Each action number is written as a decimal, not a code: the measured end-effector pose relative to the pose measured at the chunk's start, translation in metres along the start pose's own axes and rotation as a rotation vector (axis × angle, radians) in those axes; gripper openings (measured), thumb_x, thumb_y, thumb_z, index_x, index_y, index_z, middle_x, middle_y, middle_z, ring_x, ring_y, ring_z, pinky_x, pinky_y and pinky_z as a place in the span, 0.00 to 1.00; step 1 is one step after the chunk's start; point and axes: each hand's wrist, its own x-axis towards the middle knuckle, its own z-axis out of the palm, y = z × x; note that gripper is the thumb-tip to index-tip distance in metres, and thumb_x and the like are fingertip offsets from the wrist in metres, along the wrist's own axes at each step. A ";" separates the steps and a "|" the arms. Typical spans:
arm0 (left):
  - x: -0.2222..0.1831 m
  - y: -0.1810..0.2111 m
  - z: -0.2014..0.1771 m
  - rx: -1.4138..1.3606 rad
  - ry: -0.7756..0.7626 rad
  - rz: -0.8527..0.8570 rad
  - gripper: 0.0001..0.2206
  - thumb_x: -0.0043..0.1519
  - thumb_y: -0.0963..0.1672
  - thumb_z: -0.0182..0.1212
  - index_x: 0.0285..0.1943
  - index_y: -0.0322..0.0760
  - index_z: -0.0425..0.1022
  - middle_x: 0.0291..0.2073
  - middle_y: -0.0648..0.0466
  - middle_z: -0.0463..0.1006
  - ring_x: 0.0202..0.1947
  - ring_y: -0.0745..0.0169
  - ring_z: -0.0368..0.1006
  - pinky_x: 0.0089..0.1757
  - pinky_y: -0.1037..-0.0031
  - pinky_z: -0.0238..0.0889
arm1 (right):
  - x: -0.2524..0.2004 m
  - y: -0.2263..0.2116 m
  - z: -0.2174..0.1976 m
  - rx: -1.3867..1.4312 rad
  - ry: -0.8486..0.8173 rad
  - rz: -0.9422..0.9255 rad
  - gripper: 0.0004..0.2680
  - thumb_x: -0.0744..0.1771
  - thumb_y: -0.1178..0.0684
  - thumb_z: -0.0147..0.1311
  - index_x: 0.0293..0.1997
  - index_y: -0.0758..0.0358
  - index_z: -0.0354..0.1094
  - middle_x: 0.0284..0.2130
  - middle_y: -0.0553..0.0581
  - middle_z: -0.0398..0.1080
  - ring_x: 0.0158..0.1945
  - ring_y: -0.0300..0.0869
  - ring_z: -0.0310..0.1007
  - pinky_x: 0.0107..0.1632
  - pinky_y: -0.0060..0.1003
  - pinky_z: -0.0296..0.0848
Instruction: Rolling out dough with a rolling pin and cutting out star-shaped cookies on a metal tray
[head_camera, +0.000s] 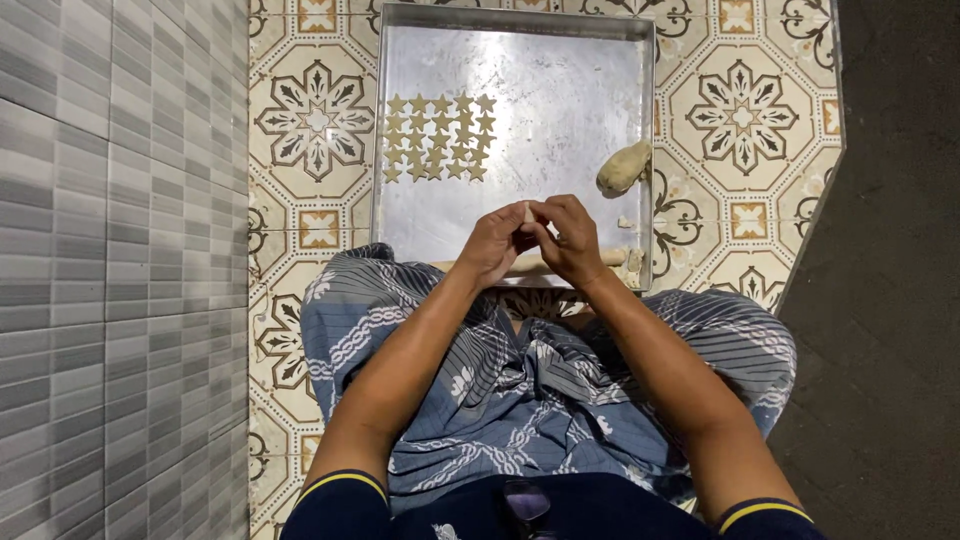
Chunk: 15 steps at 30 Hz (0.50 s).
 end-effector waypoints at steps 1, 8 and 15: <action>-0.005 0.000 0.004 0.000 0.003 -0.002 0.15 0.69 0.47 0.61 0.55 0.31 0.78 0.35 0.47 0.84 0.41 0.56 0.82 0.51 0.61 0.75 | -0.003 0.003 0.001 0.001 -0.001 0.003 0.07 0.68 0.56 0.64 0.46 0.67 0.76 0.33 0.57 0.69 0.36 0.51 0.74 0.38 0.43 0.74; -0.011 0.006 0.014 0.135 0.016 0.014 0.15 0.70 0.48 0.58 0.55 0.29 0.78 0.36 0.46 0.83 0.44 0.56 0.80 0.55 0.59 0.71 | -0.015 0.025 0.008 0.164 -0.029 0.128 0.04 0.68 0.56 0.64 0.41 0.66 0.75 0.31 0.56 0.67 0.37 0.49 0.71 0.39 0.41 0.71; -0.007 0.005 0.003 0.212 -0.206 -0.044 0.20 0.73 0.49 0.53 0.66 0.29 0.72 0.46 0.41 0.82 0.52 0.50 0.76 0.58 0.55 0.66 | -0.009 0.001 -0.001 0.582 -0.067 0.442 0.05 0.66 0.64 0.65 0.43 0.71 0.74 0.40 0.61 0.70 0.45 0.42 0.72 0.45 0.36 0.72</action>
